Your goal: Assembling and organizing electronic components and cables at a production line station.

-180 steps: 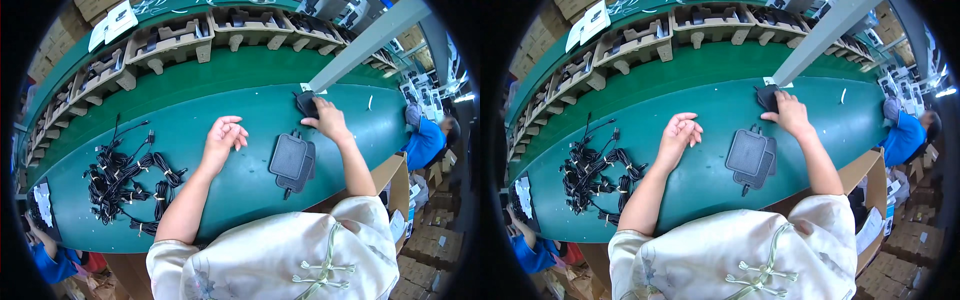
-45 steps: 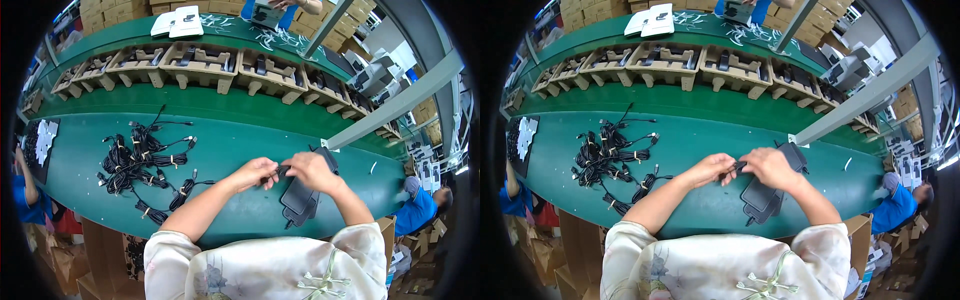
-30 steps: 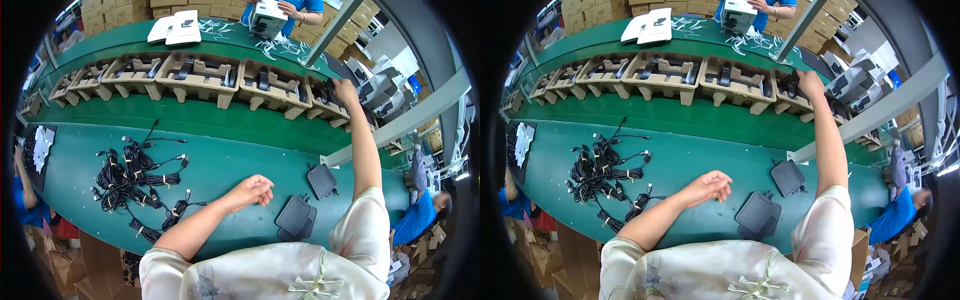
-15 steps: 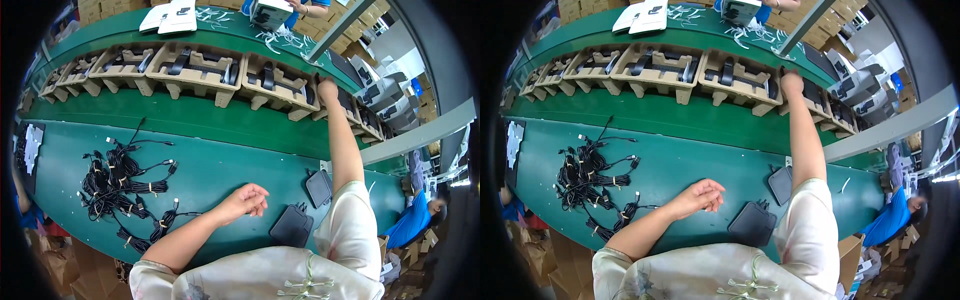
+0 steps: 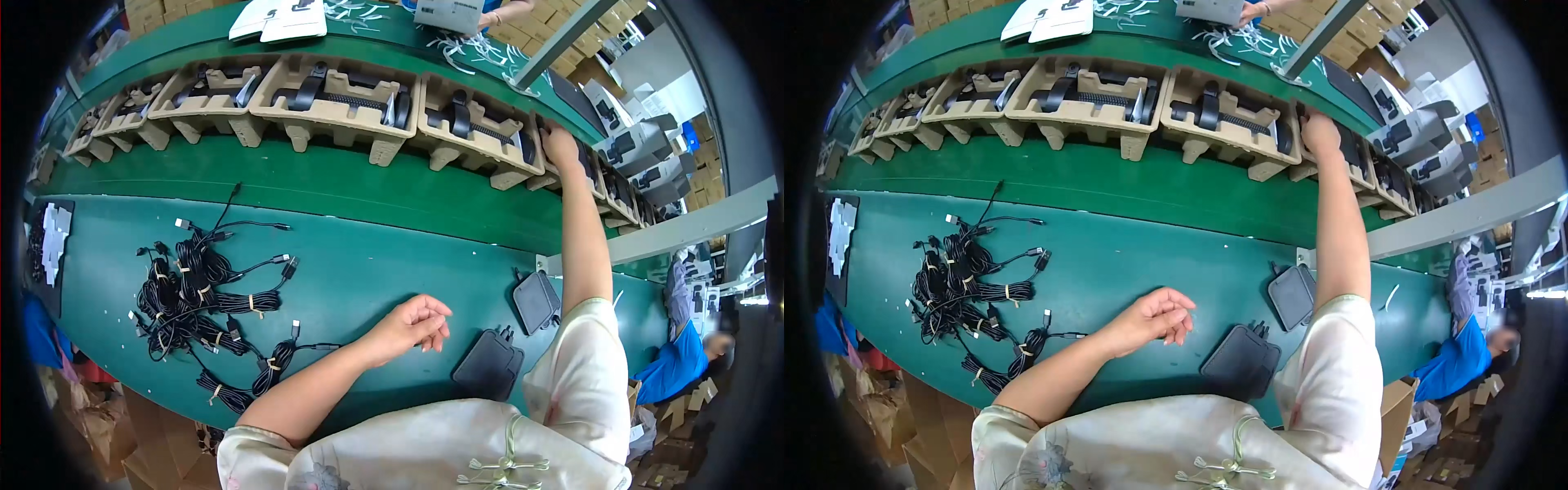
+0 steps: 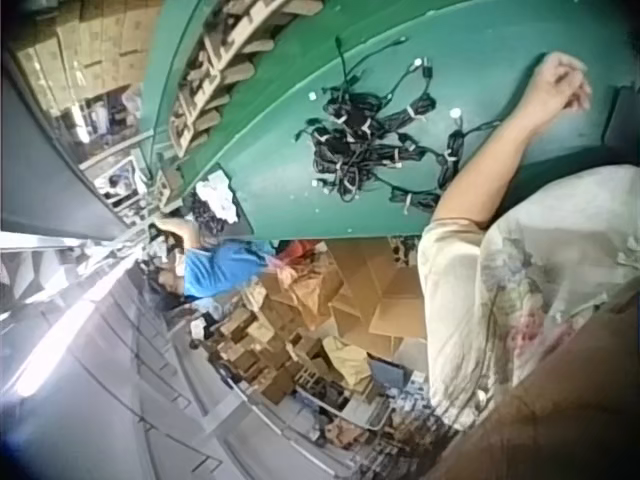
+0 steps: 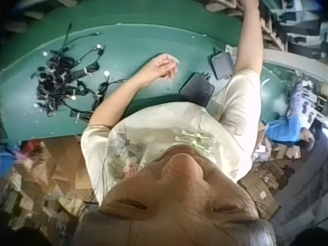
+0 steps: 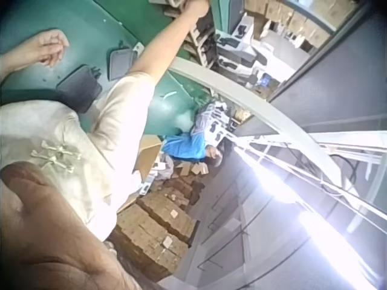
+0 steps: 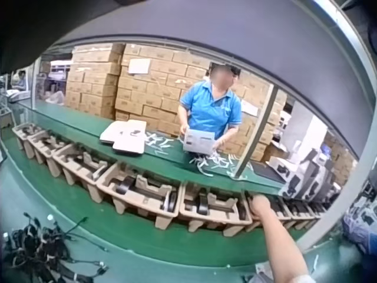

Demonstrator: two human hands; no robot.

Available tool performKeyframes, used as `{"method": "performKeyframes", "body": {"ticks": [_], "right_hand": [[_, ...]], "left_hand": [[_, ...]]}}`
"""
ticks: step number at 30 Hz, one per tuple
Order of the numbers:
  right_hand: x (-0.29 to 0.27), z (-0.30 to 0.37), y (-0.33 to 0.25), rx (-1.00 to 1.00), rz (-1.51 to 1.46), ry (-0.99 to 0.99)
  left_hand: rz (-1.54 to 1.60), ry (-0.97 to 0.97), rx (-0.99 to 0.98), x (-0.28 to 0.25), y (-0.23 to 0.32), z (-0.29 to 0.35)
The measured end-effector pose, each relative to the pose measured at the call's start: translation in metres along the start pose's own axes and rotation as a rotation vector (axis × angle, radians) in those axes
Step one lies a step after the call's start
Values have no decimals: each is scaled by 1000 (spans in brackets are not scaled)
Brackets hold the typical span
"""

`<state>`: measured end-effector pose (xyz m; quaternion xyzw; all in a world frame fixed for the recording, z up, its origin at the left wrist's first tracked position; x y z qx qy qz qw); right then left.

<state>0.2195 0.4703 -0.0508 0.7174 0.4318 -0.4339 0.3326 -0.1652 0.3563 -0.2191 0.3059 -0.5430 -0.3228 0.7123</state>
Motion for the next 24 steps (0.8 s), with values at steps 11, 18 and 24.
{"method": "performKeyframes", "body": {"ticks": [11,18,24], "right_hand": [[12,-5,15,147,17,86],[-40,58,-56,-175,176,310],[-76,196,-104,-176,-161,-39]], "left_hand": [[-14,-6,-21,1,-5,-3],[-2,12,-4,-7,-1,-5],[-18,-7,-24,-4,2,-7]]}}
Point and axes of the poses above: each hand's wrist, its own z-axis away from the middle knuckle, its own x-axis out of the palm, y = z × x, the point moved 8 cm from there along -z, towards the middle knuckle, and after that the axes turned 11 degrees about -x, right-handed, at the moved point
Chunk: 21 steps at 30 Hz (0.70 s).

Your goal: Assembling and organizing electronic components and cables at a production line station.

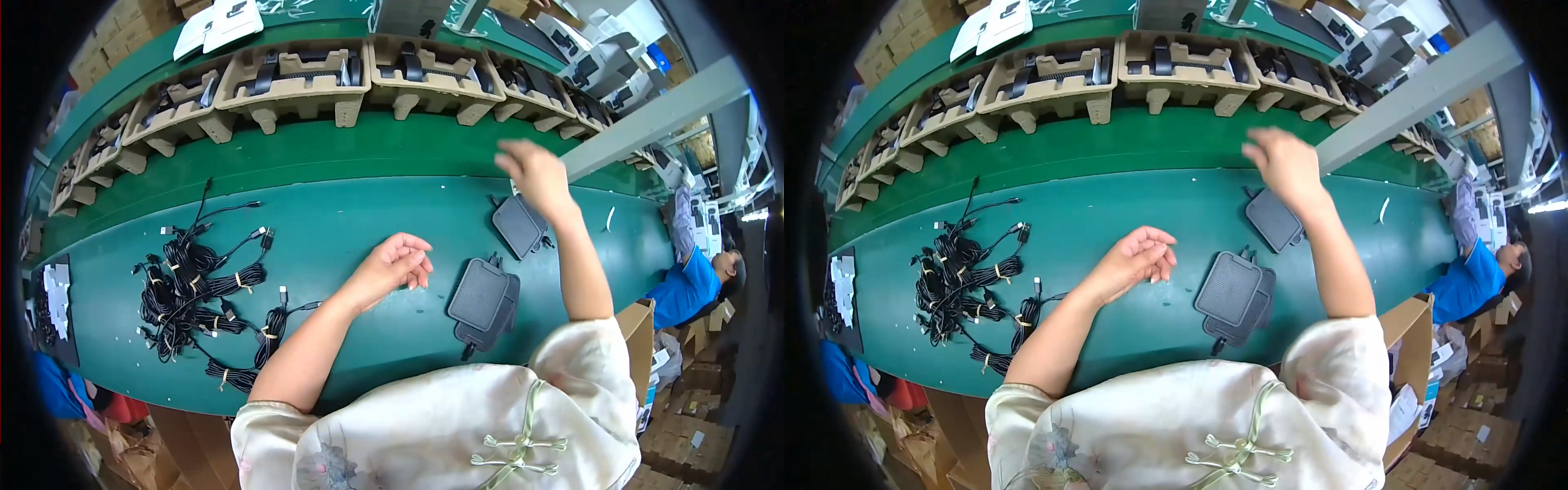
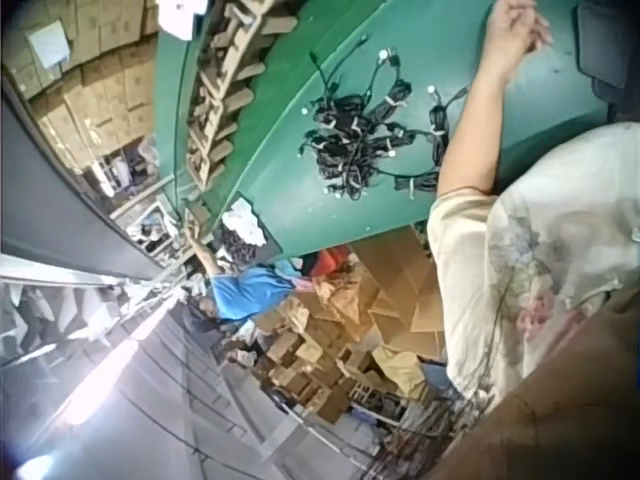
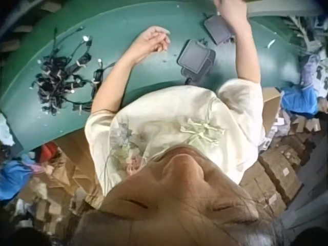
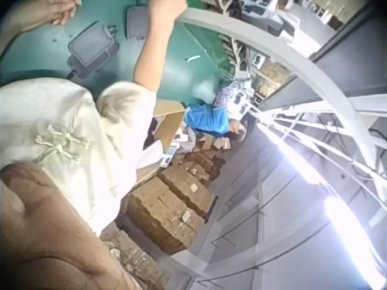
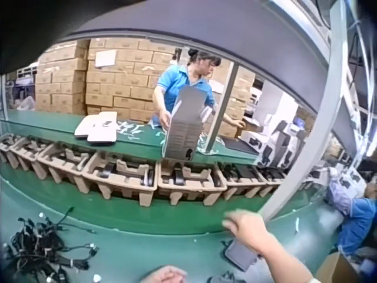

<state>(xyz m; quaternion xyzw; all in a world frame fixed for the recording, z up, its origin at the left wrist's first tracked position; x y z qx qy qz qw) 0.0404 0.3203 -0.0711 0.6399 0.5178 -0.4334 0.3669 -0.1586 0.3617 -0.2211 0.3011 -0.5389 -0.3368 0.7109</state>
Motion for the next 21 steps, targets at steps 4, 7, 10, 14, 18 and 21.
{"method": "performKeyframes", "body": {"ticks": [4,7,10,14,18,21], "right_hand": [[14,74,2,32,116,-91],[43,110,23,142,228,-262],[44,124,35,196,209,-67],[23,112,29,245,-111,94],[-12,85,-44,-159,-112,83],[-25,75,-105,-468,-207,2]], "left_hand": [[-15,5,7,1,-1,0],[-31,9,21,1,2,-3],[-42,-9,19,1,1,-5],[-44,114,95,2,8,0],[-251,316,291,6,17,7],[-406,248,329,19,12,8]]}}
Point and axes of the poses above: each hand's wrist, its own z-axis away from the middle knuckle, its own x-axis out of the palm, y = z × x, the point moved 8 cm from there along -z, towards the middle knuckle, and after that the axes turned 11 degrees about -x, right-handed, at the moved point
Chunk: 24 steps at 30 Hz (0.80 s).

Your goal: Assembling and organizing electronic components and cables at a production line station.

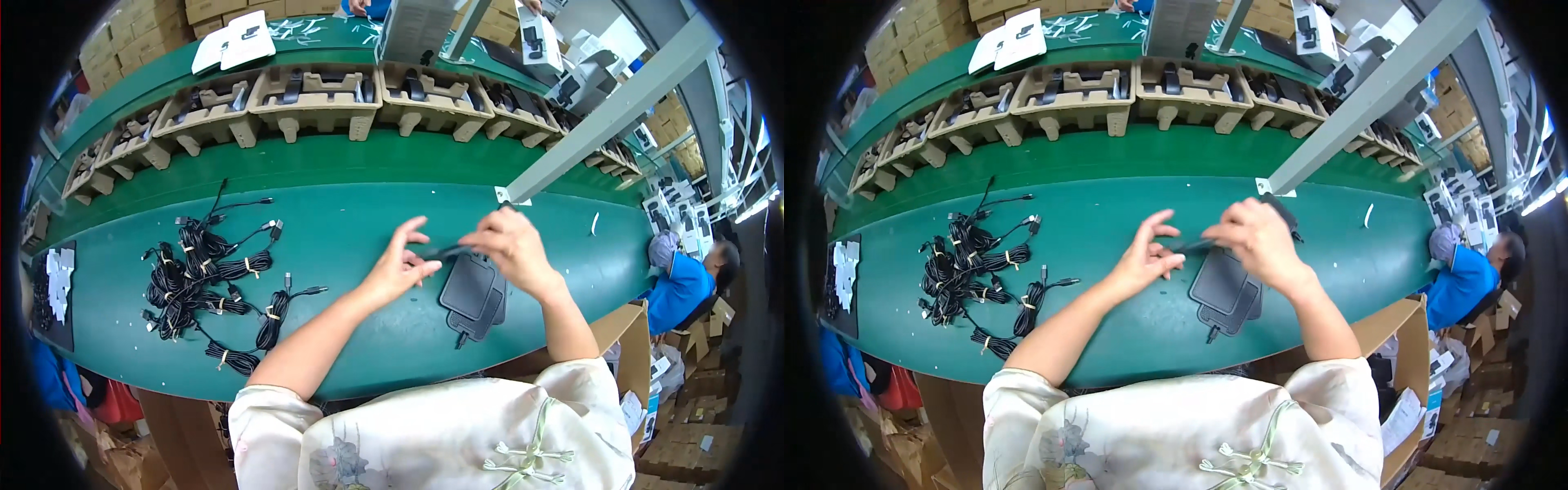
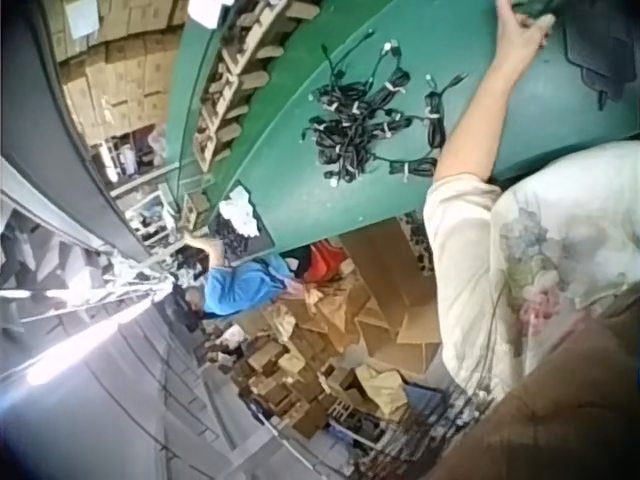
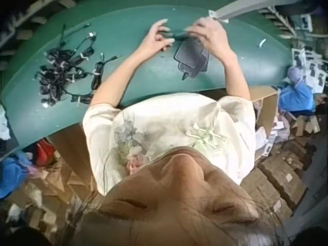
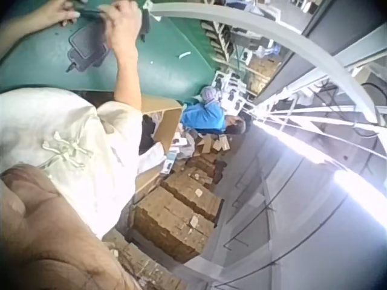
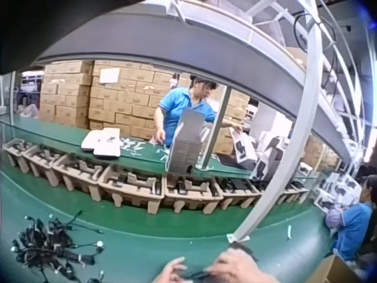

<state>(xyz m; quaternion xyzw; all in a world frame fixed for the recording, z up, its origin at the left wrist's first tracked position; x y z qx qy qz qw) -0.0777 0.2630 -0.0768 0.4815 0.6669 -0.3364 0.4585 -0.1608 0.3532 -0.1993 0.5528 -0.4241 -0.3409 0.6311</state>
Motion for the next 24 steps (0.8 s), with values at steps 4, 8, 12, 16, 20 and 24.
{"method": "performKeyframes", "body": {"ticks": [4,8,12,16,20,24], "right_hand": [[8,-17,4,172,-226,219],[48,-13,57,627,-901,347],[38,-42,86,485,-602,472],[-49,-85,157,245,-180,838],[-76,-115,239,366,153,894],[-47,-146,276,350,277,788]], "left_hand": [[-61,-111,-86,2,-22,-2],[127,-78,-74,-9,-21,-6],[188,13,40,-23,-12,-2],[156,38,36,-31,-13,-3],[180,35,-10,-31,-17,-5],[191,36,-21,-35,-21,-6]]}}
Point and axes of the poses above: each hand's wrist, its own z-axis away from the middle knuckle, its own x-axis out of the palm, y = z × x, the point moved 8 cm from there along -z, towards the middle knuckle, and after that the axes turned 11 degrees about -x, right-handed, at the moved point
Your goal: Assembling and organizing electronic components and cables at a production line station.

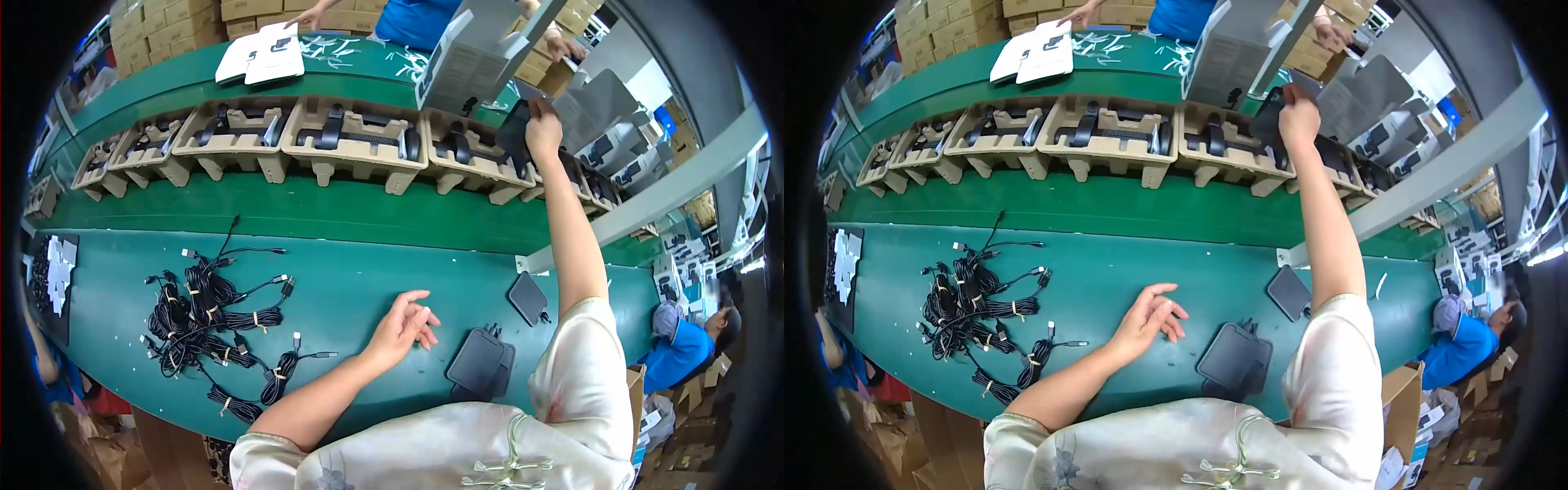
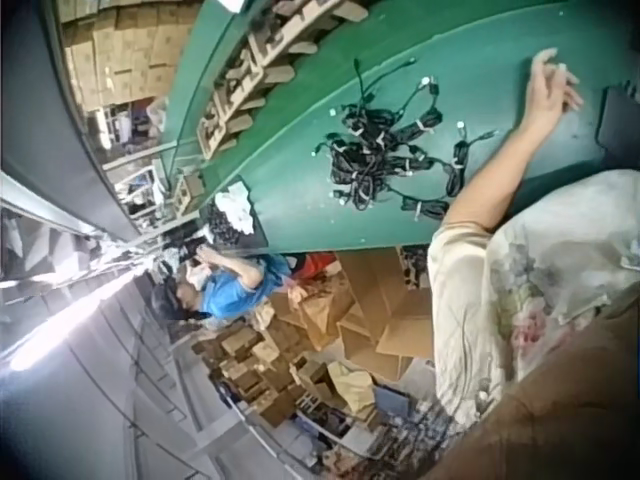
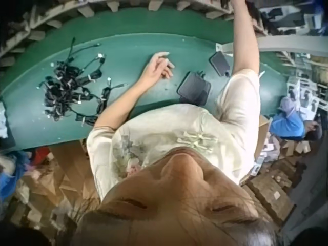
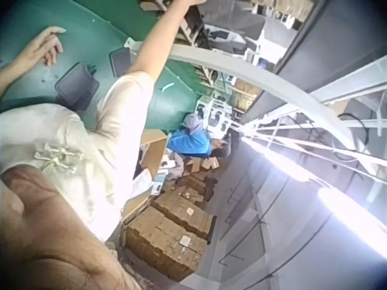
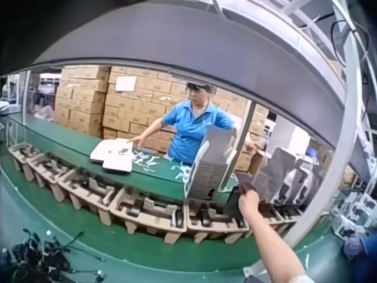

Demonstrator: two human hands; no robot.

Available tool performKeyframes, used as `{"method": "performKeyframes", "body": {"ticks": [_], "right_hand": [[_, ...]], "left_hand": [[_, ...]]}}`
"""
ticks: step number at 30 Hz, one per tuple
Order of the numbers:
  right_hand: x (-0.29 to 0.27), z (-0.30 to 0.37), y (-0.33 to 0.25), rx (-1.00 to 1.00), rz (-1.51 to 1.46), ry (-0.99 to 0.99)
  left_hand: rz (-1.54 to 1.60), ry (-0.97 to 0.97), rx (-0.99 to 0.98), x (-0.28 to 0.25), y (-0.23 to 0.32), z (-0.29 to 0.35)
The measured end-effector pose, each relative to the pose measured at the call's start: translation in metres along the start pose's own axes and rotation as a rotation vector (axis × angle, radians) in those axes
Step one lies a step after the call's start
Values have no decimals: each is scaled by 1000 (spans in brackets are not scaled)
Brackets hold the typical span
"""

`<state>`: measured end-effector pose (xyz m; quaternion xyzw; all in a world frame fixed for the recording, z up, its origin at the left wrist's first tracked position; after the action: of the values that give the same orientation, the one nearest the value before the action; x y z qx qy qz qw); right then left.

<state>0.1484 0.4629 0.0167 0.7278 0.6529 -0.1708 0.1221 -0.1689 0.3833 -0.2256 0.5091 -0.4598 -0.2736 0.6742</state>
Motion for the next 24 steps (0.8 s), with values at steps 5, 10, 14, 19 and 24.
{"method": "performKeyframes", "body": {"ticks": [5,10,14,19,24], "right_hand": [[55,6,0,-196,98,-155],[107,32,8,-141,79,-451],[87,41,-15,-259,386,-212],[57,41,-98,-410,324,-137],[32,79,-297,-618,-441,-388]], "left_hand": [[30,9,-16,-3,0,-2],[26,43,-13,-7,3,-7],[33,51,-25,-10,-1,-7],[1,53,6,-5,-1,-10],[-6,65,-1,-6,-8,-6]]}}
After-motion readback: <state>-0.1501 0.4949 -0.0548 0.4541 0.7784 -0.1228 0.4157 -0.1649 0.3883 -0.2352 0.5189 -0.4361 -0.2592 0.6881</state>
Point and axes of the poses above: each hand's wrist, its own z-axis away from the middle knuckle, its own x-axis out of the palm, y = z × x, the point moved 8 cm from there along -z, towards the middle knuckle, and after that the axes turned 11 degrees about -x, right-handed, at the moved point
